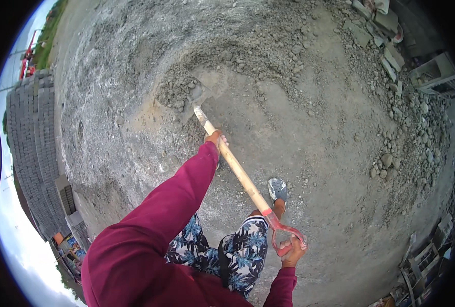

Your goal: The person uses a shovel to move dirt and small rocks into a pile on the ground, then picks up a plastic bottle to pour water over the pile before continuing to shovel.

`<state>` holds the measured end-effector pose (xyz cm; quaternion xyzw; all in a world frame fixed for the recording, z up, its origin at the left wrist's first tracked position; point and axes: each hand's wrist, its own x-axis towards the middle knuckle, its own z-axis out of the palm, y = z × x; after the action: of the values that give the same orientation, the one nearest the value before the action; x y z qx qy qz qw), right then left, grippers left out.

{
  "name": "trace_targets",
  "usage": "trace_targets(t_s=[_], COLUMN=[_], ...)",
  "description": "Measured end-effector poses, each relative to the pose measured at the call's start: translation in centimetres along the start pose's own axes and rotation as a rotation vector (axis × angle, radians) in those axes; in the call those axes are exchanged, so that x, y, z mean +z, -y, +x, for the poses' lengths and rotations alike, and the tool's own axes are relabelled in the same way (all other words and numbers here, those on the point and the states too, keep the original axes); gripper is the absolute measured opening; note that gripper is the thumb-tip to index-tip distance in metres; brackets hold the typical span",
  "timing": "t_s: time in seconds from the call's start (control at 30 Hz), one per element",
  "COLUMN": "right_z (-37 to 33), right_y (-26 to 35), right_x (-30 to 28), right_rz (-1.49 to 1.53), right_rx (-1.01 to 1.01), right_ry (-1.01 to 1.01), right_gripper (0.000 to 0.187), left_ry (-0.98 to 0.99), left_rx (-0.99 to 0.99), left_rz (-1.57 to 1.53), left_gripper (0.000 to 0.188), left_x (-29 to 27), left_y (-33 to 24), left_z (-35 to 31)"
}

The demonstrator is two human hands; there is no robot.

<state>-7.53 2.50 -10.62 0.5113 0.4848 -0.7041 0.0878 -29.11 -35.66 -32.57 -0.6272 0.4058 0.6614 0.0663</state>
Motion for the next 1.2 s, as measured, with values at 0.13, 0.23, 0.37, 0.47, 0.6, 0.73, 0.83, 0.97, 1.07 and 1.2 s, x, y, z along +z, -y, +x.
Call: trace_targets(t_s=[0.13,0.23,0.37,0.47,0.6,0.73,0.83,0.97,1.07,1.2], right_z=[-4.3,-8.2,-13.8,-16.2,-21.2,-26.1,-30.3,-41.7,-53.3,-58.9], right_y=[6.9,12.9,20.8,26.0,29.7,25.5,17.2,1.0,-8.2,-10.9], right_x=[-9.8,-16.0,-23.9,-27.8,-27.4,-25.1,-23.1,-23.4,-27.9,-26.9], right_rz=[-0.03,-0.08,-0.221,-0.323,-0.599,-0.912,-1.11,-1.378,-1.002,-0.747], right_rx=[0.006,-0.054,-0.161,-0.337,-0.446,-0.504,-0.397,-0.44,-0.217,-0.232], right_ry=[0.007,0.079,0.113,0.195,0.388,0.632,0.944,1.751,2.533,2.727], right_gripper=[0.008,0.01,0.013,0.014,0.019,0.023,0.019,0.019,0.016,0.017], left_ry=[0.0,-0.006,0.122,0.167,0.21,0.184,-0.022,-0.481,-0.868,-1.071], left_rx=[0.048,0.0,-0.139,-0.155,-0.183,-0.14,0.065,0.361,0.261,0.485], left_rz=[-0.028,-0.169,-0.342,-0.507,-0.81,-1.123,-1.298,-1.402,-1.101,-1.275], left_gripper=[0.027,0.027,0.027,0.026,0.02,0.017,0.017,0.017,0.019,0.019], left_x=[-0.3,-1.8,-1.8,-3.1,-9.4,-23.4,-39.6,-66.3,-78.2,-82.9], left_y=[4.6,8.9,15.9,22.7,29.4,36.1,43.5,57.9,66.2,69.7], left_z=[-12.3,-21.0,-30.9,-34.1,-38.2,-42.1,-45.9,-57.4,-71.3,-82.2])
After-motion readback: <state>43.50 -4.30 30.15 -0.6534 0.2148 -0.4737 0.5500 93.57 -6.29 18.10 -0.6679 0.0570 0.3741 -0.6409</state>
